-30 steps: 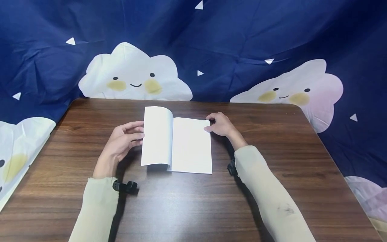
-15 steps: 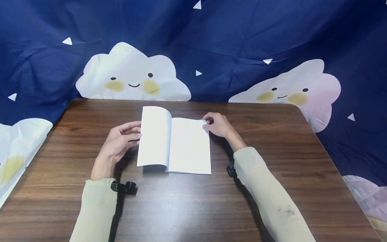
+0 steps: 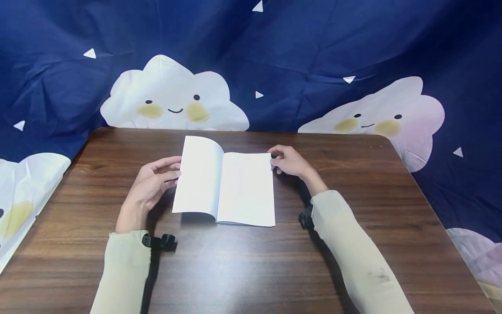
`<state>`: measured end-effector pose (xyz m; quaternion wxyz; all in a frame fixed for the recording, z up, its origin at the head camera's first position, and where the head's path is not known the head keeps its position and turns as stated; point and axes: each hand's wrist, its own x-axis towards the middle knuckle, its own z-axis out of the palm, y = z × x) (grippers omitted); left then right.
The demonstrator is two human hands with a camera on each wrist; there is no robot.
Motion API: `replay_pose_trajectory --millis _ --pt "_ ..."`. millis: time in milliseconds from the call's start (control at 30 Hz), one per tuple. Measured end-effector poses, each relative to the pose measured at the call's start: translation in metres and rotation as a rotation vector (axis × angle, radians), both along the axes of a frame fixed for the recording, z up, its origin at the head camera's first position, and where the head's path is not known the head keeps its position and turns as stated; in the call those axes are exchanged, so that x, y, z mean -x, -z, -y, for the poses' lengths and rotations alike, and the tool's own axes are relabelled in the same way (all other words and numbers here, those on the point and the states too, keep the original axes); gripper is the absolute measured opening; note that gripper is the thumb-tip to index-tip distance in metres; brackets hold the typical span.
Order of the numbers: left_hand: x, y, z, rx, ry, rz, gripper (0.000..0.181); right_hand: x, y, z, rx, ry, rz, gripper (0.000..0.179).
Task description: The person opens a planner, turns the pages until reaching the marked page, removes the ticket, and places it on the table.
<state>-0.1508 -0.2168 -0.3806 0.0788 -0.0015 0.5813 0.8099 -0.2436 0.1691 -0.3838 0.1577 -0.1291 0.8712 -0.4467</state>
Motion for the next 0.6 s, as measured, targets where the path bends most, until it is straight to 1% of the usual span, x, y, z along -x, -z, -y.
replay_pose_trajectory --millis 367,600 --pt "-0.0004 0.0007 0.0068 0.015 -0.041 -0.014 0.031 -0.0001 -0.0007 0.0026 0.078 0.061 0.082 0.037" --pt "-0.0001 0.0024 0.0079 0.010 -0.035 -0.006 0.032 0.0007 -0.0020 0.0052 0.126 0.118 0.126 0.035"
